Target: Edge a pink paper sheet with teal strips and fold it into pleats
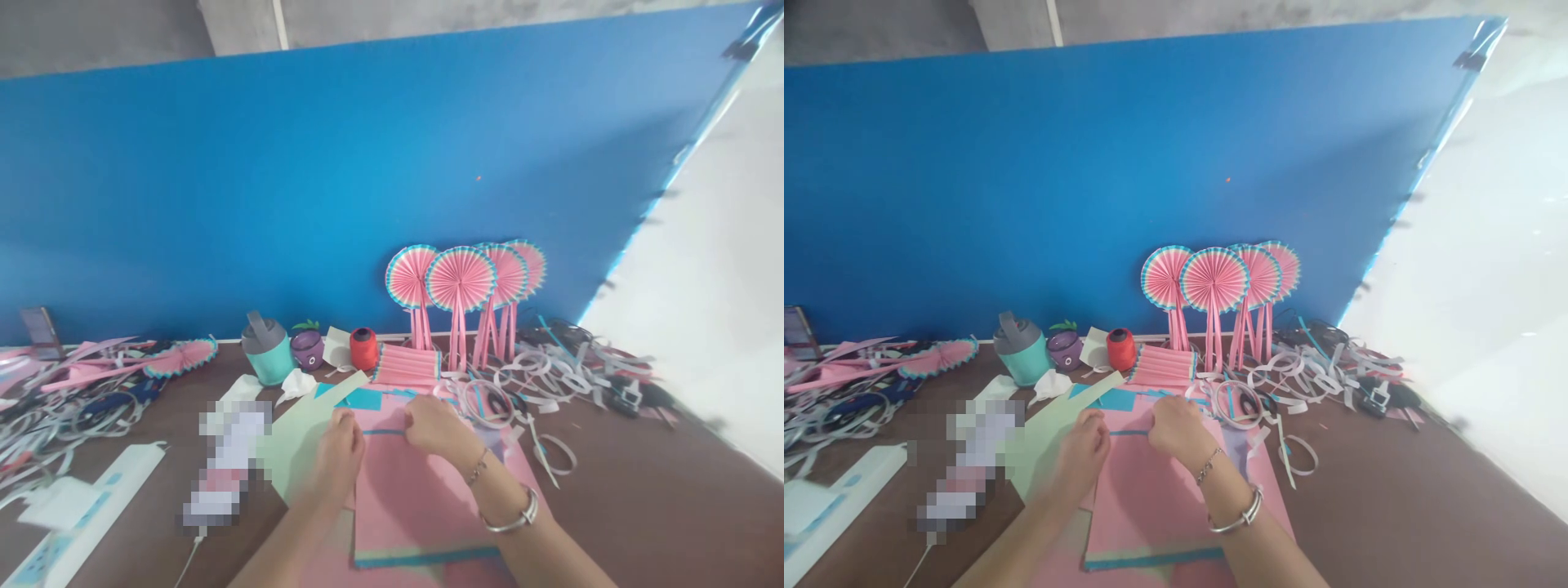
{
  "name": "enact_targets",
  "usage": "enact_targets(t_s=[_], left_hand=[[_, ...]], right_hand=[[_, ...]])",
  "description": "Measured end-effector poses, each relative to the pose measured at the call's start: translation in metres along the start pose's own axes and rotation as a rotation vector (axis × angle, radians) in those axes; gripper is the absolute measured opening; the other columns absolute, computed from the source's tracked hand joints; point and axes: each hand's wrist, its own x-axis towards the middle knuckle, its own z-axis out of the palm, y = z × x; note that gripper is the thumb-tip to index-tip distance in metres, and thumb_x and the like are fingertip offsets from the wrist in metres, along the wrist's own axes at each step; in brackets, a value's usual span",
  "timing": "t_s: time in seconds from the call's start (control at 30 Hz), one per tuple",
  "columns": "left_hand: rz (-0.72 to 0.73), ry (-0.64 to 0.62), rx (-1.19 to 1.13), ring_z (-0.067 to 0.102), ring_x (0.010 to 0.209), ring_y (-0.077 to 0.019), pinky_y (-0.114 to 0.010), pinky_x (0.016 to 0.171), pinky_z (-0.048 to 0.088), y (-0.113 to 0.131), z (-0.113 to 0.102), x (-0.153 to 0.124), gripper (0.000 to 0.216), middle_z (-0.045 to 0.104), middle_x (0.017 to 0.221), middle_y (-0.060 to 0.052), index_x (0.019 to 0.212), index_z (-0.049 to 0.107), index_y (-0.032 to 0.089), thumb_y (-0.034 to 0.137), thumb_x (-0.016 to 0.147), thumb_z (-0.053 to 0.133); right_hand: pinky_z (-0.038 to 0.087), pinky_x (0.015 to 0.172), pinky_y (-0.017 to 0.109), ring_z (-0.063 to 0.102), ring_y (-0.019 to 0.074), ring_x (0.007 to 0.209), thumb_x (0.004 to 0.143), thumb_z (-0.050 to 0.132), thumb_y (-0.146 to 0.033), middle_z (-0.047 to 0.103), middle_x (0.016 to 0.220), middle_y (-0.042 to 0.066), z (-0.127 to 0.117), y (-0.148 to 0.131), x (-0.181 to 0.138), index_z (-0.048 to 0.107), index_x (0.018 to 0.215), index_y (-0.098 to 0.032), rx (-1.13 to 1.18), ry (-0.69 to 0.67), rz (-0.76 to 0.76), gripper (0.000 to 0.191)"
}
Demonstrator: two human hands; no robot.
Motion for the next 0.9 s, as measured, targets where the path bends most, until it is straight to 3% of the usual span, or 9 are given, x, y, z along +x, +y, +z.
enact_targets(t_s=[0.17, 0.33, 0.43, 0.53, 0.6, 0.73, 0.9], left_hand=[[-0.128, -0.046, -0.278, 0.066, 0.073, -0.0107, -0.022, 0.070, 0.048, 0.007, -0.018, 0.002, 0.024, 0.068, 0.112, -0.002, 0.064, 0.053, 0.020, 0.009, 0.085, 0.050], [-0.118, 0.009, -0.311, 0.069, 0.081, -0.0154, -0.024, 0.071, 0.049, 0.008, -0.024, 0.000, 0.022, 0.071, 0.104, -0.003, 0.063, 0.056, 0.020, 0.011, 0.083, 0.051], [-0.210, -0.085, -0.420, 0.067, 0.063, -0.0132, -0.022, 0.058, 0.048, 0.010, -0.024, 0.001, 0.021, 0.074, 0.101, -0.005, 0.061, 0.057, 0.019, 0.016, 0.081, 0.054], [-0.365, -0.202, -0.541, 0.054, 0.038, -0.0092, -0.021, 0.043, 0.040, 0.011, -0.027, 0.002, 0.018, 0.075, 0.078, -0.004, 0.063, 0.058, 0.019, 0.019, 0.081, 0.055], [-0.415, -0.224, -0.602, 0.050, 0.033, -0.0080, -0.019, 0.039, 0.037, 0.011, -0.029, 0.004, 0.018, 0.073, 0.066, -0.003, 0.063, 0.056, 0.018, 0.020, 0.081, 0.054], [-0.463, -0.218, -0.708, 0.061, 0.042, -0.0097, -0.018, 0.043, 0.044, 0.007, -0.029, 0.006, 0.018, 0.075, 0.073, -0.006, 0.061, 0.055, 0.017, 0.019, 0.079, 0.056], [-0.445, -0.197, -0.844, 0.073, 0.068, -0.0184, -0.024, 0.062, 0.057, 0.005, -0.025, 0.006, 0.006, 0.074, 0.075, -0.008, 0.071, 0.060, 0.016, 0.020, 0.074, 0.064]], right_hand=[[0.037, 0.069, 0.030, 0.067, 0.0270, 0.097, 0.080, 0.050, -0.012, 0.073, 0.103, 0.014, 0.002, 0.001, 0.002, 0.073, 0.091, -0.015, -0.001, 0.029, 0.022, 0.025], [0.033, 0.066, 0.029, 0.066, 0.0251, 0.092, 0.080, 0.050, -0.014, 0.072, 0.096, 0.012, 0.005, 0.004, 0.004, 0.071, 0.086, -0.016, 0.010, 0.031, -0.004, 0.022], [0.031, 0.064, 0.029, 0.065, 0.0234, 0.088, 0.079, 0.051, -0.014, 0.072, 0.095, 0.011, 0.007, 0.005, 0.005, 0.071, 0.086, -0.017, 0.040, 0.047, 0.006, 0.021], [0.028, 0.062, 0.028, 0.062, 0.0211, 0.083, 0.078, 0.052, -0.015, 0.070, 0.091, 0.010, 0.009, 0.007, 0.007, 0.070, 0.083, -0.017, 0.080, 0.056, 0.017, 0.019], [0.027, 0.061, 0.027, 0.060, 0.0193, 0.079, 0.077, 0.052, -0.014, 0.068, 0.087, 0.009, 0.010, 0.009, 0.008, 0.068, 0.080, -0.016, 0.097, 0.063, 0.011, 0.017], [0.025, 0.059, 0.026, 0.052, 0.0150, 0.069, 0.074, 0.054, -0.014, 0.062, 0.076, 0.005, 0.010, 0.013, 0.011, 0.063, 0.072, -0.016, 0.142, 0.051, 0.000, 0.010], [0.021, 0.055, 0.026, 0.040, 0.0110, 0.060, 0.070, 0.055, -0.014, 0.046, 0.062, -0.002, 0.008, 0.015, 0.010, 0.052, 0.062, -0.018, 0.196, 0.021, -0.034, 0.010]])
